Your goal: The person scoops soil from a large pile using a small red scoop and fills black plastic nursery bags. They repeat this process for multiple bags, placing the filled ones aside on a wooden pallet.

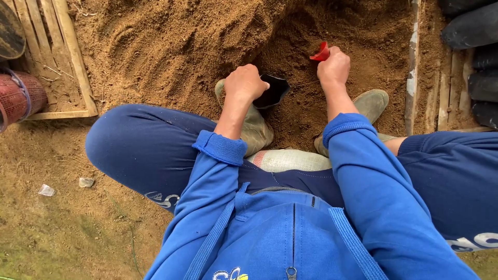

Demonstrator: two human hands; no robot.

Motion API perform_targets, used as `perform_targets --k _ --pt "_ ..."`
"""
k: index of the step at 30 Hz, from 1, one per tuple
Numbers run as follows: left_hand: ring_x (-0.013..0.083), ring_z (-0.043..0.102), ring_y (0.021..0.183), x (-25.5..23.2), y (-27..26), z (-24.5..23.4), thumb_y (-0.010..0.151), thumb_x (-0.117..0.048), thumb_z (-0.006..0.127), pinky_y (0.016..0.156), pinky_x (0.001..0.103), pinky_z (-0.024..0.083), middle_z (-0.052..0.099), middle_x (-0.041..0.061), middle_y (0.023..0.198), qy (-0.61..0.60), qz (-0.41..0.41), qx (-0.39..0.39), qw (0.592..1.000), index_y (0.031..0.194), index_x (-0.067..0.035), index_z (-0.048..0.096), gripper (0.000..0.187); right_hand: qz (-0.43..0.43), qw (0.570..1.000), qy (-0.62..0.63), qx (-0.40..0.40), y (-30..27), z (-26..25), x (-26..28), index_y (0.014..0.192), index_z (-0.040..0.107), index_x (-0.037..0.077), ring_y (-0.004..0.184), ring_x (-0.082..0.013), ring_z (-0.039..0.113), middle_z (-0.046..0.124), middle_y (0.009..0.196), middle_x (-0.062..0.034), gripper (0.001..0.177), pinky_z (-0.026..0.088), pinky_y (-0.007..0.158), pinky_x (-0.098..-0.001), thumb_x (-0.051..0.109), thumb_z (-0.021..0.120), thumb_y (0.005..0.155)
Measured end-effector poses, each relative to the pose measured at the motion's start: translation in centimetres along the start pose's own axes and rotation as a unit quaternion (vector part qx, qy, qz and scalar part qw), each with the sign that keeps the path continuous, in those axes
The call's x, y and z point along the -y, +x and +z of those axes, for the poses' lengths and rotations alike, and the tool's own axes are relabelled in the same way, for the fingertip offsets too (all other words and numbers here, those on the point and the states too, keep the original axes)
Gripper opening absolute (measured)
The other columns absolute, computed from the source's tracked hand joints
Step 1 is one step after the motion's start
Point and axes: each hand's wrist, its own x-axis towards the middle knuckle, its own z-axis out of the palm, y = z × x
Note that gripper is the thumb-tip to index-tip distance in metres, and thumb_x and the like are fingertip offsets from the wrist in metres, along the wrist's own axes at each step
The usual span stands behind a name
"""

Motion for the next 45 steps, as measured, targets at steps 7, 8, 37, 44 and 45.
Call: perform_targets --k 7,8,37,44,45 --pt "0.0308 0.07 0.095 0.2 0.4 -0.1 0.097 -0.041 0.071 0.074 0.044 0.059 0.073 0.01 0.106 0.0 0.007 0.015 1.0 0.11 -0.007 0.069 0.037 -0.065 0.997 0.029 0.018 0.3 2.0 2.8 0.095 0.077 0.021 0.09 -0.0269 0.067 0.075 0.096 -0.0075 0.041 0.055 0.082 -0.0397 -0.01 0.051 0.086" --pt "0.0303 0.07 0.095 0.3 0.5 0.0 0.097 -0.041 0.072 0.076 0.044 0.059 0.073 0.01 0.107 -0.002 0.004 0.021 1.0 0.112 -0.008 0.069 0.036 -0.065 0.997 0.033 0.022 0.5 2.4 2.8 0.098 0.078 0.019 0.089 -0.027 0.067 0.074 0.096 -0.0084 0.043 0.056 0.081 -0.0398 -0.011 0.051 0.084" --pt "0.0304 0.071 0.097 1.5 1.2 1.2 0.093 -0.017 0.063 0.078 0.043 0.06 0.073 0.01 0.11 0.003 0.026 0.028 0.999 0.115 -0.008 0.068 0.025 0.024 0.896 0.404 0.184 -0.7 4.8 5.6 0.117 0.072 0.009 0.097 -0.0201 0.072 0.07 0.101 -0.0041 0.041 0.073 0.082 -0.0341 -0.013 0.072 0.083" --pt "0.0304 0.07 0.09 1.7 1.4 2.1 0.092 -0.005 0.054 0.073 0.043 0.06 0.074 0.011 0.103 -0.009 0.04 -0.011 0.999 0.107 -0.006 0.07 0.023 0.061 0.805 0.544 0.227 -3.8 0.5 5.7 0.115 0.07 0.007 0.088 -0.0211 0.072 0.073 0.1 -0.0083 0.039 0.067 0.074 -0.0268 -0.013 0.075 0.082" --pt "0.0305 0.069 0.09 1.7 1.6 2.3 0.092 -0.005 0.053 0.072 0.043 0.058 0.073 0.011 0.105 -0.007 0.045 -0.017 0.999 0.107 -0.006 0.07 0.023 0.072 0.779 0.577 0.234 -4.1 0.1 5.4 0.124 0.07 0.006 0.087 -0.0217 0.073 0.074 0.102 -0.0109 0.048 0.066 0.073 -0.0251 -0.015 0.074 0.081"
